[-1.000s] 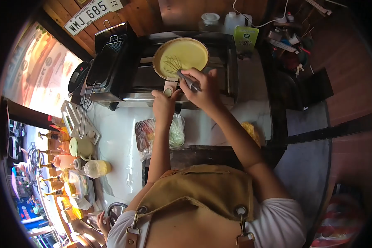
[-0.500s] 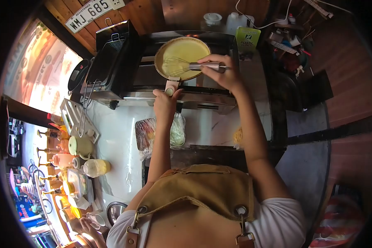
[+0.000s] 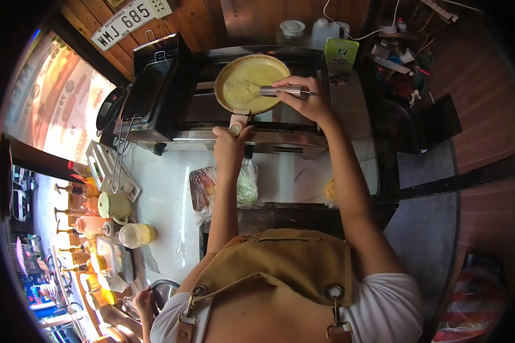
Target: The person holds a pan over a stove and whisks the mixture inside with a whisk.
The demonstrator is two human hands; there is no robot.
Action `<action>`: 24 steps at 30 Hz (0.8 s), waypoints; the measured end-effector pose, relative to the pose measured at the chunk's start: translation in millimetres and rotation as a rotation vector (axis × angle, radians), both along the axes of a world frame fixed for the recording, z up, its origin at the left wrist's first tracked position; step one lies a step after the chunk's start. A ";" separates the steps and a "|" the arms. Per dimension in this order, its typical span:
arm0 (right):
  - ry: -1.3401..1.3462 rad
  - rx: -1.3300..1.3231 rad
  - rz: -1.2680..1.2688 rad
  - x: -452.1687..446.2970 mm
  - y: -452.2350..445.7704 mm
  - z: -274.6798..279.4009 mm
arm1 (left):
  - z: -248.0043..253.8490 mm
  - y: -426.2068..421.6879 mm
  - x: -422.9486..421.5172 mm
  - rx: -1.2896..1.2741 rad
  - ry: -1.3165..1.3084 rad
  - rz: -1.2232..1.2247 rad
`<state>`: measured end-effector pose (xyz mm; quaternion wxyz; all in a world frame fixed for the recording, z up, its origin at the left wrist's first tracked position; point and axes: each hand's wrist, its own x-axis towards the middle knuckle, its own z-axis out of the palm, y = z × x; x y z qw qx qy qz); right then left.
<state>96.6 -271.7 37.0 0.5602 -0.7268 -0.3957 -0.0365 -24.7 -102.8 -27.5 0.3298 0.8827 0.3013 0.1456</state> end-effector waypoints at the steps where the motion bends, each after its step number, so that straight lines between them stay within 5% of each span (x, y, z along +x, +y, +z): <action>1: 0.025 -0.031 0.019 -1.7 -9.1 5.3 | 0.0 -0.1 -0.1 -0.010 -0.007 -0.004; 6: 0.131 -0.098 -0.074 -2.2 -51.3 29.5 | -1.8 0.9 0.0 -0.014 -0.019 -0.011; 10: -0.064 -0.095 -0.289 11.6 -43.7 19.9 | 0.8 0.0 -1.1 -0.008 -0.019 -0.009; 16: -0.094 0.045 -0.125 16.7 6.8 -15.6 | 4.6 -1.7 -1.9 0.002 -0.001 -0.005; 24: -0.224 -0.198 -0.116 -2.4 -41.1 21.1 | -2.9 1.2 0.5 0.008 -0.017 -0.007</action>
